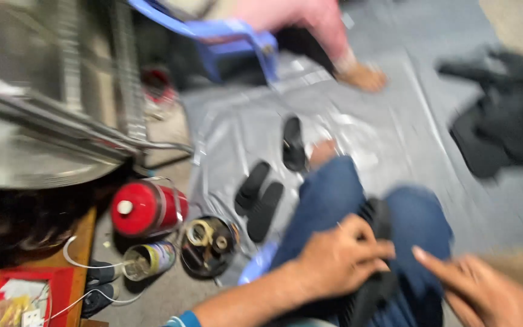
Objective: Hand-sewing the sole of a black sandal using a needle and thread while sitting on a chair.
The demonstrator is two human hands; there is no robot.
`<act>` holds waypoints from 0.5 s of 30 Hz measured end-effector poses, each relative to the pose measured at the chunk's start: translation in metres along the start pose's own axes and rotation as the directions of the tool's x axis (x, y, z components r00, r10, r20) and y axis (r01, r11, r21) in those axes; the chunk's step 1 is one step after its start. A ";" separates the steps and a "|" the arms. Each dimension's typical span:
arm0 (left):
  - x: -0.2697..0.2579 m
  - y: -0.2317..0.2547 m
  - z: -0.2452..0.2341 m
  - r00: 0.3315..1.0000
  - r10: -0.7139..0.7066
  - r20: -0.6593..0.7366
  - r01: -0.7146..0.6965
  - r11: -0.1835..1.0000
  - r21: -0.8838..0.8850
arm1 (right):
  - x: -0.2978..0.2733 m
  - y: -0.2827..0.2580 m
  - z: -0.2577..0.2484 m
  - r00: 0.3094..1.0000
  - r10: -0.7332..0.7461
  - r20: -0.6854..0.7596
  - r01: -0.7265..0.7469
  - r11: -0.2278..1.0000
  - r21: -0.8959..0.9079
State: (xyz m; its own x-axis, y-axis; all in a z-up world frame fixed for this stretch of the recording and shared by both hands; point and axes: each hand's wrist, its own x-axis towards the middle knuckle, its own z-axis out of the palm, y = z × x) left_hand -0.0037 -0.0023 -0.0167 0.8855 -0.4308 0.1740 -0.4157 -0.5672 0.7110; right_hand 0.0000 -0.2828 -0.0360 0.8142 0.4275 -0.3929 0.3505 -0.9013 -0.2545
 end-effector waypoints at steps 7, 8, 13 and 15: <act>0.004 -0.010 -0.002 0.920 -0.326 0.217 0.382 0.869 -0.315 | 0.022 -0.093 -0.026 0.875 0.480 -0.062 -0.409 0.801 0.438; 0.004 -0.012 0.001 0.927 -0.318 0.197 0.372 0.837 -0.401 | 0.023 -0.110 -0.029 0.837 0.529 -0.142 -0.376 0.743 0.553; -0.005 -0.008 -0.013 0.948 -0.275 0.160 0.317 0.792 -0.522 | 0.019 -0.101 -0.004 0.836 0.549 0.029 -0.431 0.622 0.654; -0.010 0.003 -0.024 0.967 -0.229 0.109 0.252 0.922 -0.294 | 0.011 -0.116 -0.033 0.823 0.526 -0.216 -0.421 0.819 0.390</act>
State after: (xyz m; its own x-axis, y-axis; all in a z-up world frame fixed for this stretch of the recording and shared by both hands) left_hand -0.0088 0.0177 0.0001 0.9291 -0.3633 -0.0693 -0.0992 -0.4254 0.8996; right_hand -0.0163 -0.1754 0.0181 0.9541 -0.1371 -0.2662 -0.2362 -0.8912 -0.3874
